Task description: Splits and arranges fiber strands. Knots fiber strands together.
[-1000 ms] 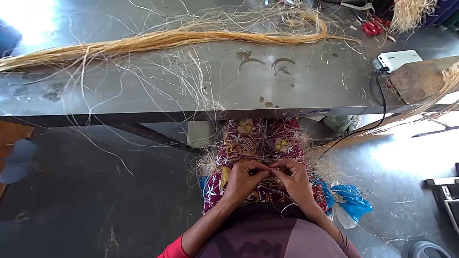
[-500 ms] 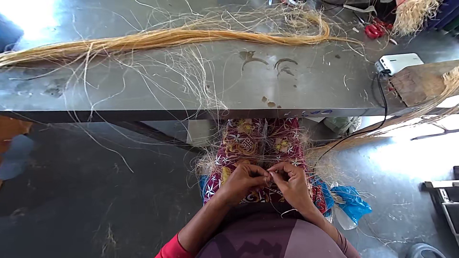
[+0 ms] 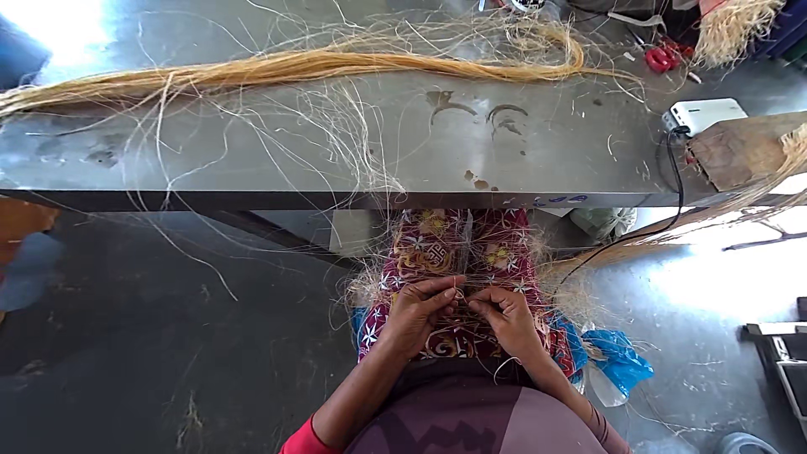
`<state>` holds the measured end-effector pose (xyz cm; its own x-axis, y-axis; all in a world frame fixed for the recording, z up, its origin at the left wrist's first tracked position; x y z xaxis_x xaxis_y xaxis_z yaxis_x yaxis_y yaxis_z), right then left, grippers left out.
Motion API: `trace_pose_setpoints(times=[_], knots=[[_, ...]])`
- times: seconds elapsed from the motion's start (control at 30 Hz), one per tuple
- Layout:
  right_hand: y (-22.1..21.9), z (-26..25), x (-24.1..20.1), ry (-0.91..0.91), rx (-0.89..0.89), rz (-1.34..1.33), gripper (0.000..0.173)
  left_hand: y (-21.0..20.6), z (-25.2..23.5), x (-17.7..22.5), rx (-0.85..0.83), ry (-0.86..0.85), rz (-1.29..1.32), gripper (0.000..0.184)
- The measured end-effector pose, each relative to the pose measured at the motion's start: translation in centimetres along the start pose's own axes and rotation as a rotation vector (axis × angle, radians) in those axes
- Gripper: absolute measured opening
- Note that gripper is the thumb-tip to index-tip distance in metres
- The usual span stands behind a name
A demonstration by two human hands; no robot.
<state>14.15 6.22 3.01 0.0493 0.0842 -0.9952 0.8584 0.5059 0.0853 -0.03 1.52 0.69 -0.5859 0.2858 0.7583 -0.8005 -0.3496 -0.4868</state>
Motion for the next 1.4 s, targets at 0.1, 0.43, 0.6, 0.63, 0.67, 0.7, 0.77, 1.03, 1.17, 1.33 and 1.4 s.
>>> trace_pose_setpoints(times=[0.1,0.43,0.6,0.63,0.67,0.7,0.77,1.03,1.17,1.33,1.4], knots=[[0.1,0.2,-0.3,0.007,-0.047,-0.013,0.012,0.4,-0.1,0.5,-0.026,-0.063,-0.084,0.027],[0.0,1.1,-1.0,-0.003,-0.201,-0.096,0.009,0.5,0.0,1.7,-0.108,-0.232,-0.362,0.026],[-0.6,1.7,-1.8,0.02,-0.287,-0.119,0.008,0.5,0.1,1.9,-0.076,-0.28,-0.384,0.024],[-0.7,1.8,-2.0,0.035,-0.309,-0.122,0.008,0.5,0.1,2.0,-0.065,-0.283,-0.393,0.024],[-0.9,1.9,-2.3,0.054,-0.331,-0.13,0.008,0.5,0.1,2.0,-0.056,-0.283,-0.405,0.024],[-1.0,2.0,-2.5,0.077,-0.351,-0.143,0.008,0.4,0.1,2.0,-0.049,-0.285,-0.416,0.023],[-1.2,2.2,-2.7,0.12,-0.386,-0.141,0.009,0.4,0.1,1.9,-0.035,-0.288,-0.411,0.023],[-2.8,2.5,-2.2,0.14,-0.503,0.023,0.013,-0.3,-0.4,0.9,-0.026,-0.185,-0.282,0.027],[-0.3,2.1,-3.1,0.143,-0.329,0.127,0.034,-0.9,-0.3,1.0,-0.099,-0.146,-0.192,0.02],[5.2,1.5,-3.6,0.132,0.03,-0.153,0.039,-3.0,0.5,0.9,-0.369,-0.091,-0.075,0.017],[5.4,1.2,-3.0,0.051,0.076,-0.347,0.023,-4.0,0.8,0.8,-0.511,-0.104,-0.057,0.013]])
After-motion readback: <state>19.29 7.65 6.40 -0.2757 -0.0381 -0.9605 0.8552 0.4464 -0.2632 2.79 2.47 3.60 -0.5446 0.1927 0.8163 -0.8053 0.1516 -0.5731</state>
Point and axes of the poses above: each hand's wrist, its own z-axis away from the middle knuckle, its own y-axis out of the back of the hand, x = y × z, the point moved 9 cm from there along -z, towards the middle knuckle, and after that the axes turned 1 degree about -x, right-handed, at the moved point
